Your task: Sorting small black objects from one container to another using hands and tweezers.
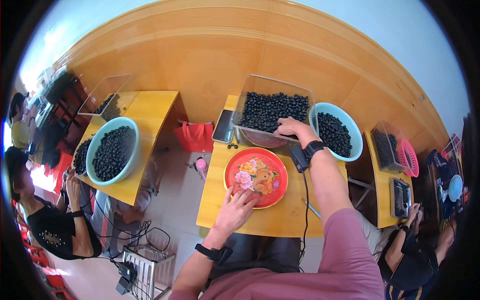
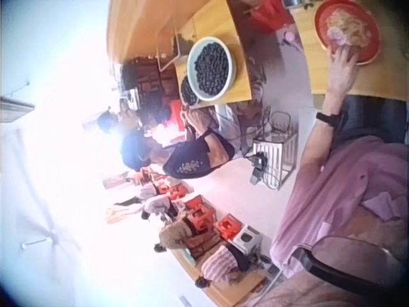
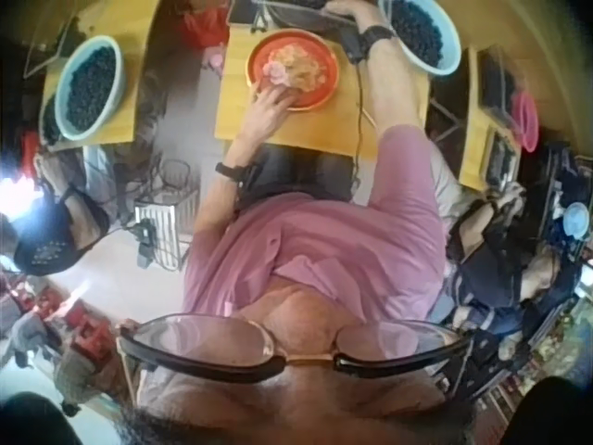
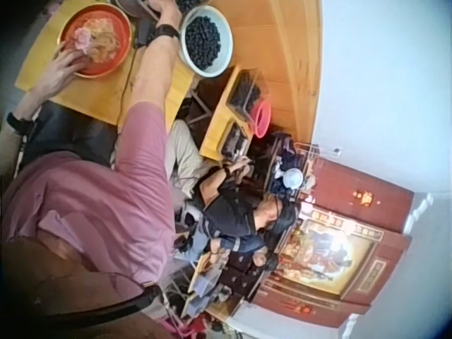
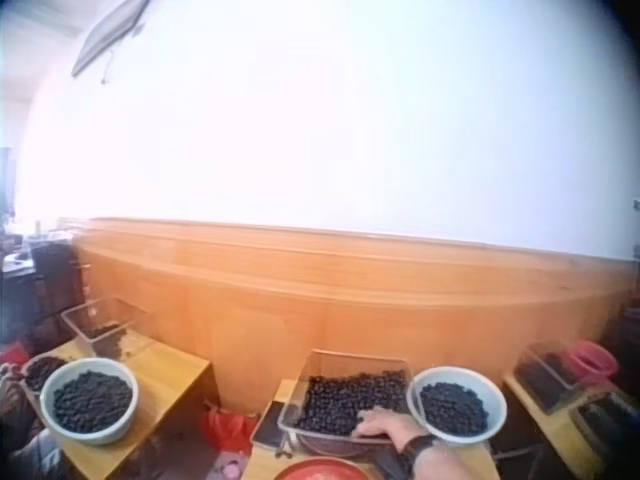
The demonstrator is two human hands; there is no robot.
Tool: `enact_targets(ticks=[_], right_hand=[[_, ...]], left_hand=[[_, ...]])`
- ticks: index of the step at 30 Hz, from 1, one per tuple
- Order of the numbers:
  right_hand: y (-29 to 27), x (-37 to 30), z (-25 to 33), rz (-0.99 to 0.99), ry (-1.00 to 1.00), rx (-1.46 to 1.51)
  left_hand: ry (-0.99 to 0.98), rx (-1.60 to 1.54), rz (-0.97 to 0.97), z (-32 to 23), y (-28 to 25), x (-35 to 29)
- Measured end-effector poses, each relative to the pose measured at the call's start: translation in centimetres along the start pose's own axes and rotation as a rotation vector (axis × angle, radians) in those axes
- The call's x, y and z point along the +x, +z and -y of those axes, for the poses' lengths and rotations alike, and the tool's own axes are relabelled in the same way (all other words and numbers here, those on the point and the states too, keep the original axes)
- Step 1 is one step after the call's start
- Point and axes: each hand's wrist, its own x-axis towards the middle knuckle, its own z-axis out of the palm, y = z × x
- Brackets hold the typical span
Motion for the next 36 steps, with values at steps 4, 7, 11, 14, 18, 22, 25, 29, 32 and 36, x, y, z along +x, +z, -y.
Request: enact_targets(ticks=[4,7,11,14,18,22,25,29,32,36], right_hand=[[-0.2,0.4,0.3,0.054,-0.066,0.009],[0.5,0.6,-0.1,-0.012,-0.067,-0.027],[0.4,1.1,-0.3,-0.05,-0.046,-0.024],[-0.2,0.3,0.2,-0.172,0.015,0.101],[-1.4,-1.3,-0.7,-0.23,0.116,0.454],[-2.5,-3.7,-2.9,-0.251,-0.019,0.907],[-3.3,-5.6,-2.6,-0.231,-0.034,1.015],[-3.3,-6.5,-3.1,-0.236,-0.072,1.097],[-3.2,-6.6,-4.1,-0.28,-0.037,1.134],[-2.6,-6.4,-3.3,-0.347,-0.042,1.126]], left_hand=[[-0.002,0.042,0.011,0.0,-0.2,0.2],[-0.008,0.04,0.018,-0.3,-0.3,0.1],[-0.003,0.041,0.001,-0.4,0.0,0.1],[-0.002,0.029,-0.008,-0.2,-0.1,-0.1],[0.002,0.024,-0.03,-0.1,0.1,-0.1],[0.008,0.03,-0.045,0.1,0.7,0.0],[0.005,0.045,-0.041,0.4,0.8,-0.1],[0.012,0.041,-0.047,0.2,0.8,0.0],[0.021,0.045,-0.056,-0.1,0.3,0.2],[0.016,0.055,-0.055,0.0,0.3,-0.1]])
